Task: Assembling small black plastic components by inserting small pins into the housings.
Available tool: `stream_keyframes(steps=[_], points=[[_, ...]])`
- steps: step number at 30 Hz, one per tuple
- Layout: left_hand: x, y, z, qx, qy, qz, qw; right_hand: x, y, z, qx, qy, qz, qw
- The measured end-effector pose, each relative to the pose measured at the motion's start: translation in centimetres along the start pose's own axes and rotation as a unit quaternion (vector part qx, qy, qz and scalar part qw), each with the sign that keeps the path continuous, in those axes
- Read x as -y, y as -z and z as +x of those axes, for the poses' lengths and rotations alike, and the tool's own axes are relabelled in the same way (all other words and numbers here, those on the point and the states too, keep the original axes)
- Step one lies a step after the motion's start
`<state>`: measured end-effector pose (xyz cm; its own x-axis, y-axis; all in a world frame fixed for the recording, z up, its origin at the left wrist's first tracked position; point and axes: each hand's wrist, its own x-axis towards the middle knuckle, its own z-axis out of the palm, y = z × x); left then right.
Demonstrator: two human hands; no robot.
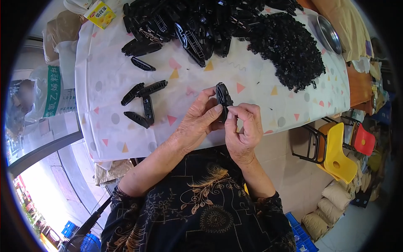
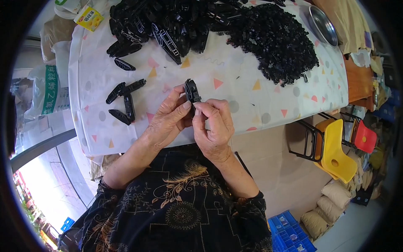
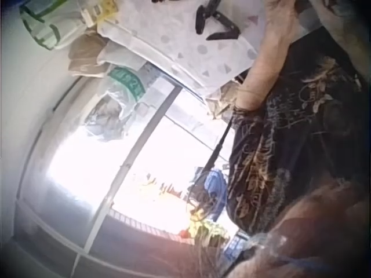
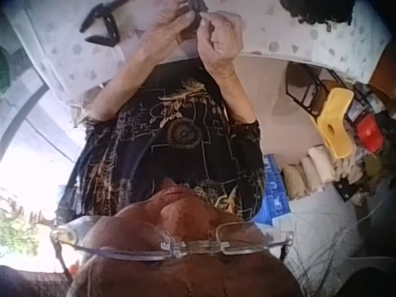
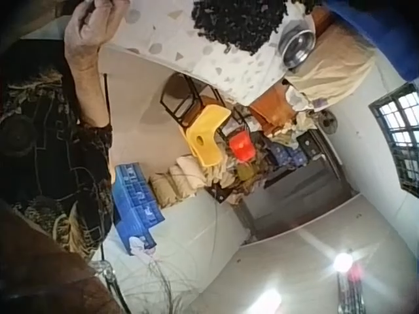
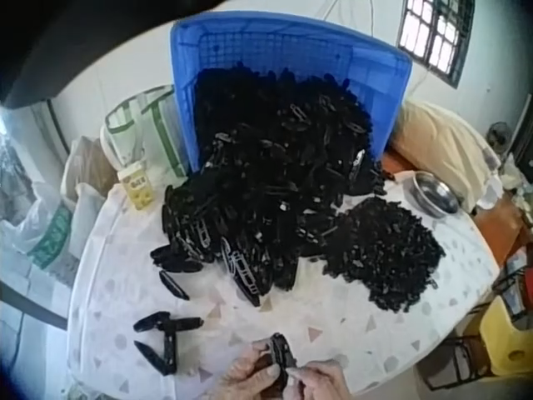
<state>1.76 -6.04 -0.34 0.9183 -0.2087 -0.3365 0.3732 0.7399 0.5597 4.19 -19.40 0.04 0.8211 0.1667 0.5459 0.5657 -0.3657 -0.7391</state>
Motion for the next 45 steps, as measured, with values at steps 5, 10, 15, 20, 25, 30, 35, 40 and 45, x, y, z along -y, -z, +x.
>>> stream_keyframes(steps=[5,10,15,20,25,30,35,40,45], points=[[-0.5,0.7,0.6,-0.004,-0.012,0.014,1.0,-0.3,-0.6,0.5,0.034,-0.046,0.017,0.998],[-0.6,2.2,1.3,-0.004,-0.053,0.169,0.984,-1.2,-0.6,1.2,0.099,-0.092,0.031,0.99],[-1.1,2.0,1.8,0.054,-0.11,0.306,0.944,-1.8,-0.9,2.4,0.095,-0.352,0.343,0.866],[-2.6,0.8,2.2,0.035,-0.089,0.353,0.931,-2.2,-0.7,3.9,0.154,-0.463,0.439,0.755],[-3.4,0.4,3.1,0.019,-0.068,0.378,0.923,-2.8,-1.1,4.0,0.154,-0.415,0.393,0.806],[-4.0,0.8,4.1,0.027,-0.099,0.419,0.902,-2.7,-1.1,5.2,0.148,-0.395,0.378,0.824],[-6.6,3.8,3.8,-0.009,-0.25,0.696,0.673,-6.5,1.3,10.8,0.174,-0.144,-0.048,0.973],[-9.9,5.3,1.4,-0.087,-0.275,0.797,0.531,-12.3,4.3,15.5,0.164,0.089,-0.435,0.881],[-11.8,8.3,-1.8,-0.186,-0.194,0.856,0.441,-11.1,5.2,16.3,0.233,0.109,-0.445,0.858]])
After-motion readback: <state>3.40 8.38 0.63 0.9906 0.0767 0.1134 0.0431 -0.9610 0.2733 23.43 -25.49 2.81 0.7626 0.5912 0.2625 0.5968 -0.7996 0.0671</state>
